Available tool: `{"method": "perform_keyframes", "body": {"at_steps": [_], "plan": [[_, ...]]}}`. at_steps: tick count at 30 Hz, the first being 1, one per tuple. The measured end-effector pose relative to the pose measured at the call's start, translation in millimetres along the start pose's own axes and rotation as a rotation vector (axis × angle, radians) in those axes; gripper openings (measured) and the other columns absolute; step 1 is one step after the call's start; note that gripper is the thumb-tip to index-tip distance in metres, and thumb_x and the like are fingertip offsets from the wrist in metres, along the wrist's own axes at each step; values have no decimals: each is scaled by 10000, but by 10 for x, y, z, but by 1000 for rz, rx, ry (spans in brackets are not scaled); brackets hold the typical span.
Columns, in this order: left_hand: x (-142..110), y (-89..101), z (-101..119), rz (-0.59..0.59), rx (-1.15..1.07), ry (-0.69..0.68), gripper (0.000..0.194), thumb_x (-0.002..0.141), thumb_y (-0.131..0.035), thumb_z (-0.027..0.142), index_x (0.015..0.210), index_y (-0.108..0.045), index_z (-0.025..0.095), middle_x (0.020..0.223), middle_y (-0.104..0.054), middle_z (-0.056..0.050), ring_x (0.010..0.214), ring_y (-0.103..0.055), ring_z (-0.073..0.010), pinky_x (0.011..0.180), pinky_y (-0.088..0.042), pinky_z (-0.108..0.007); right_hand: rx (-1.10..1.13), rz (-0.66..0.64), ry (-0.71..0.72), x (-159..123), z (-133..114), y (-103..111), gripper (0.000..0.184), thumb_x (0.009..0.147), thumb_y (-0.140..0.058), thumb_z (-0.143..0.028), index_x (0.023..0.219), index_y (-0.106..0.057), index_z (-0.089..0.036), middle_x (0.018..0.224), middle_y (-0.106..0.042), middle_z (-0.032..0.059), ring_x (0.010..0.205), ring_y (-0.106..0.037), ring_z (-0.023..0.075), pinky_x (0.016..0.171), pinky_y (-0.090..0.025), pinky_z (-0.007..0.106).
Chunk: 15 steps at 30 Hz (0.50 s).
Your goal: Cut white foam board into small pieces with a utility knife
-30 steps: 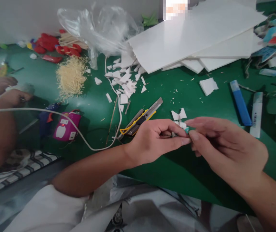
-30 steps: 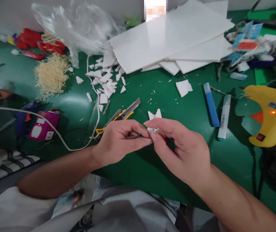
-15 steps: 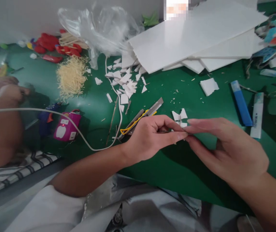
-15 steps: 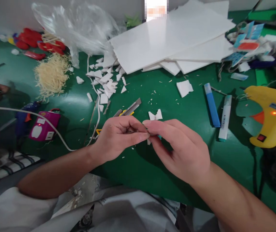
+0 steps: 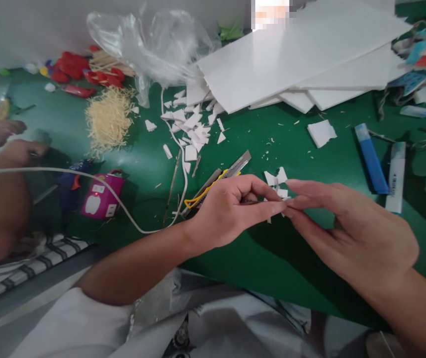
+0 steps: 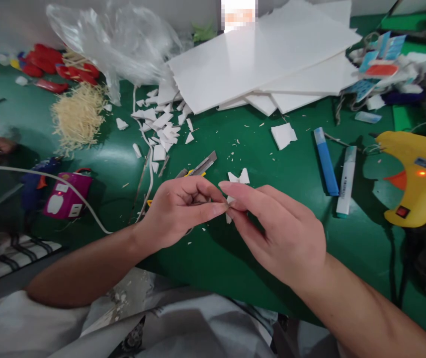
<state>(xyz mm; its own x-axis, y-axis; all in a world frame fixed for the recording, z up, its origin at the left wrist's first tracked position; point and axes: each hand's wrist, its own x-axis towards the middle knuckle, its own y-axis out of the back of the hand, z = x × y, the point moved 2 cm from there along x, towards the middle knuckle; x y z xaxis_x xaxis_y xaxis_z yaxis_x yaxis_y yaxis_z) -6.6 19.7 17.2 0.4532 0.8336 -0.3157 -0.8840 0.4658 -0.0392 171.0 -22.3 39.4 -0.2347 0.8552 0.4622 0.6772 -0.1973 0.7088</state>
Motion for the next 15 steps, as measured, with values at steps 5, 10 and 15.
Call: {"method": "perform_keyframes", "body": {"at_steps": [5,10,15], "plan": [[5,11,68,-83,66,-63,161,789,-782,276,884,-717,162,511,-312,120,448,-240,-47,420,-180,-206,177,-18,-73,-26,8,-33,318,930,-598,-69,1091,-698,-324,997,-815,-40,873,-786,148,750,-649,236],[-10,-45,75,-97,96,-129,77,775,-758,178,840,-722,155,512,-351,118,453,-239,-35,416,-177,-195,387,-7,-287,-117,14,-46,311,930,-621,-122,1135,-705,-340,944,-800,-42,651,-722,108,580,-591,225],[-43,-99,45,-70,56,-126,41,784,-751,159,746,-738,158,573,-577,57,462,-340,-28,404,-231,-176,506,1,-334,-112,-13,-75,368,900,-635,-103,1152,-677,-369,730,-728,-102,477,-599,75,450,-485,211]]}}
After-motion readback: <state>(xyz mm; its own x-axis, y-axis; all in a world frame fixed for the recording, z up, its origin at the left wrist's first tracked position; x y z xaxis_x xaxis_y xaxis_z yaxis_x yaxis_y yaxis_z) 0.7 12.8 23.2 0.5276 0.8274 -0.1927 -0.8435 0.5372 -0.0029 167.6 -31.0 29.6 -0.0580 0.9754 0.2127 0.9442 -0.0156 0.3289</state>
